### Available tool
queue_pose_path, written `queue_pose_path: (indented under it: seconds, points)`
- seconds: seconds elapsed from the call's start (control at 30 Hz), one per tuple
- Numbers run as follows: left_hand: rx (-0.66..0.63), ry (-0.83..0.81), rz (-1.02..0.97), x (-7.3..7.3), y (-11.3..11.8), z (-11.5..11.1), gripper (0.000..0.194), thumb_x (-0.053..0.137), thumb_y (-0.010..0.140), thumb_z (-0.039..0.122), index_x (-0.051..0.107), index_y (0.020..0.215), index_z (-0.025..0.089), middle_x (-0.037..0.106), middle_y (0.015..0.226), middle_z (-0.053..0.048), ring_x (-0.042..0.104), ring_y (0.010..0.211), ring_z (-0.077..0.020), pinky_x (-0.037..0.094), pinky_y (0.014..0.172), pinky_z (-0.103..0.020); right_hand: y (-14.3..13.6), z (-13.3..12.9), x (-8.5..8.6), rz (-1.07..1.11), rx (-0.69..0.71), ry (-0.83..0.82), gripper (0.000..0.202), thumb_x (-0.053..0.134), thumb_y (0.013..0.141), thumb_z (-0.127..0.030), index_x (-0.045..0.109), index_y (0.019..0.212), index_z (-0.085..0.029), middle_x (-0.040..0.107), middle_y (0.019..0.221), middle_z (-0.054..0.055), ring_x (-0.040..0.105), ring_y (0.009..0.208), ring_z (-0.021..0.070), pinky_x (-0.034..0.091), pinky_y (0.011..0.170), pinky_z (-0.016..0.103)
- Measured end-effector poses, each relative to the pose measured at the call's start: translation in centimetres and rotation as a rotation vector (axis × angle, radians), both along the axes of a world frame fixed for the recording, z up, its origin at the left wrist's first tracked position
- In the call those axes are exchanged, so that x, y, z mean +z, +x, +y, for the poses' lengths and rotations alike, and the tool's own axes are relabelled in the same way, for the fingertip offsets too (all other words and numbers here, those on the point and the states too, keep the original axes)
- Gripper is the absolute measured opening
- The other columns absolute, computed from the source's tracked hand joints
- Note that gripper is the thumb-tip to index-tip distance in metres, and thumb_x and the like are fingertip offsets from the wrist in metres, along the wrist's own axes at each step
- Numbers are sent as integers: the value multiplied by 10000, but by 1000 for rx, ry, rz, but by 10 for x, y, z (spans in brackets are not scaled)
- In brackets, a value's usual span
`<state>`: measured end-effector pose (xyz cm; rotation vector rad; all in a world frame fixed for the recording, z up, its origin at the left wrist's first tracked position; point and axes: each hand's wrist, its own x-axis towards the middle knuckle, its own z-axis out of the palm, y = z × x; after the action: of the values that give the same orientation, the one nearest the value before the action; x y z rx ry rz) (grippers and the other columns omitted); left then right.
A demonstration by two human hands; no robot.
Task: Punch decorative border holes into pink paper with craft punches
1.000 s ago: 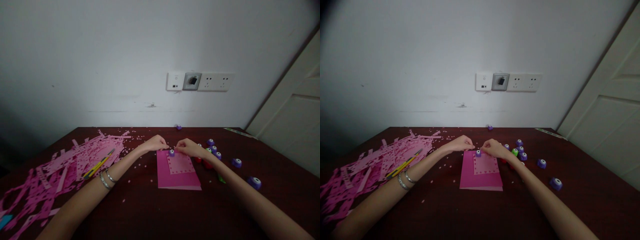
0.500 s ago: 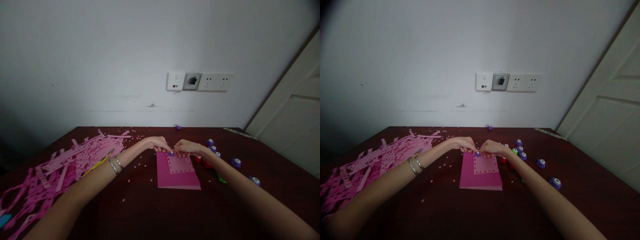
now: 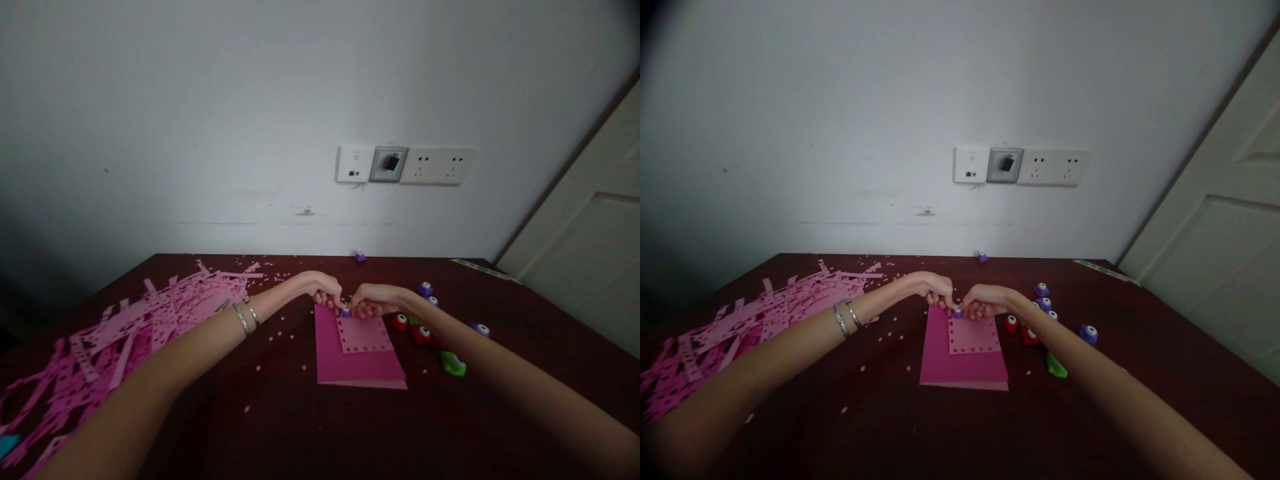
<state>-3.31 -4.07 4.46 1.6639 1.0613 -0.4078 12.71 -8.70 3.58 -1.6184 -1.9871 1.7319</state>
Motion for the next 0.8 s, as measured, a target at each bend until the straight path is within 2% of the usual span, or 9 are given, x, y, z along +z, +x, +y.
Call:
queue_pose_path:
  seconds: [0.07,0.13,0.27,0.37,0.57,0.67,0.8]
  points:
    - [22,18,18,1,2,-3,168,644,539,199,521,437,145,368,430,25,191,385,-33,118,355,-171,0,1,-1,63,-53,-155,198,517,693,-257,570,582,-101,534,539,23,373,396,38,188,332,143]
    - [17,55,13,2,4,-7,162,615,542,179,499,434,145,369,430,30,217,381,-34,131,353,-172,1,2,-4,112,-84,-194,180,528,684,-241,563,574,-103,531,532,20,393,407,41,183,330,140]
    - [-4,159,60,5,7,-13,146,564,554,151,492,428,137,388,416,21,278,373,-47,157,346,-178,2,3,-8,138,-90,-164,144,542,663,-225,562,578,-110,532,534,16,424,423,48,203,333,139]
    - [14,170,75,5,8,-14,138,562,565,139,507,438,132,399,419,19,296,365,-49,168,343,-185,2,1,-8,124,-82,-120,124,546,646,-219,569,588,-113,537,536,16,425,424,51,218,338,143]
    - [84,164,-60,1,-5,-18,227,634,599,213,474,455,143,385,438,35,272,370,-41,173,366,-204,-1,-8,0,92,-48,7,133,525,653,-207,555,556,-121,511,496,1,408,400,53,226,341,158]
    - [114,317,-167,0,-18,-27,276,642,627,313,479,479,147,387,451,43,302,391,-49,215,387,-209,-1,-13,7,40,-25,118,179,500,679,-222,554,539,-125,498,485,-5,408,382,55,258,346,170]
    - [119,710,-311,1,-33,-53,265,571,718,392,574,628,142,512,559,9,440,504,-86,331,477,-218,1,-17,15,-108,4,328,225,491,742,-292,562,595,-136,531,522,7,439,403,75,326,388,202]
